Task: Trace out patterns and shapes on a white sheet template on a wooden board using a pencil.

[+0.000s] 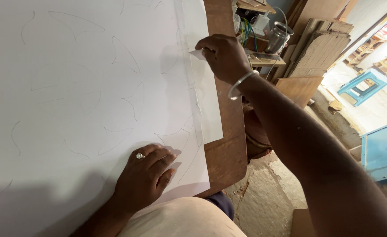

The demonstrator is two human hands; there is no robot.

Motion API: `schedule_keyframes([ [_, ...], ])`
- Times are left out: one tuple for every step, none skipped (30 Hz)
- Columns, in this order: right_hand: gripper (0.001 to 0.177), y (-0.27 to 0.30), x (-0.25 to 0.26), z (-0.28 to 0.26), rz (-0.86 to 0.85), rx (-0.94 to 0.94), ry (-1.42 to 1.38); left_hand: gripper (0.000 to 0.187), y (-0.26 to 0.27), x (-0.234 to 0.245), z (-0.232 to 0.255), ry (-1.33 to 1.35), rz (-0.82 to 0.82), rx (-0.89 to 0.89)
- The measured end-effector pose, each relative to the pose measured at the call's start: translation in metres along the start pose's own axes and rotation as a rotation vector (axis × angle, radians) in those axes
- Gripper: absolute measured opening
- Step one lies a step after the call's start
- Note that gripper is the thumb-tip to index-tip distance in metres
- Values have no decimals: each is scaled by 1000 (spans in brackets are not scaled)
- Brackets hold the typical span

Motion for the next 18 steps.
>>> schedule_keyframes([
  [12, -2, 2, -8, 19, 40, 9, 38, 0, 1, -1, 6, 1, 2],
  [12, -3, 3, -15, 36, 80, 18, 38, 0, 1, -1, 13, 2, 7],
  [12, -2, 1, -16, 37, 79, 16, 38, 0, 1, -2, 12, 0, 7],
  [12, 0, -1, -20, 33, 111, 22, 38, 0, 0, -2, 14, -1, 0],
  [12, 2, -4, -23, 30, 142, 28, 38, 0, 0, -1, 16, -1, -7],
  [12, 8, -8, -22, 26, 141, 27, 38, 0, 1, -1, 19, -3, -4],
  [11, 13, -14, -23, 8, 162, 27, 38, 1, 1, -1, 22, -5, 3],
  [12, 18, -19, -23, -9, 184, 29, 38, 0, 1, -1, 25, -6, 7],
  [12, 25, -20, -24, -13, 183, 30, 38, 0, 1, -1, 28, -7, 8],
  [11, 32, -22, -27, -21, 197, 16, 38, 0, 1, -1, 23, 1, 0],
  [12, 40, -24, -29, -30, 212, 1, 38, 0, 2, 0, 17, 9, -8],
  [12, 46, -24, -33, -30, 212, 2, 38, 1, 2, 0, 18, 9, -8],
  [11, 53, -23, -37, -31, 216, -22, 38, 1, 2, 1, 17, 15, -10],
  [11, 59, -23, -42, -32, 220, -47, 38, 1, 3, 1, 14, 21, -13],
  [11, 65, -23, -45, -32, 220, -48, 38, 1, 3, 1, 14, 21, -13],
  [11, 71, -24, -47, -45, 217, -65, 38, 1, 3, 0, 11, 24, -16],
  [12, 78, -26, -50, -59, 213, -81, 38, 1, 3, 0, 9, 27, -20],
  [12, 82, -23, -55, -58, 211, -82, 38, 1, 3, 1, 9, 25, -21],
])
Point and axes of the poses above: each hand's wrist, its own y-axis away from the middle knuckle, its own x-axis out of the back of the hand, z = x × y, the point moved 10 cm from there along -y, towards the middle knuckle, and after that the axes turned 7 degrees about x, right-handed, at the moved point
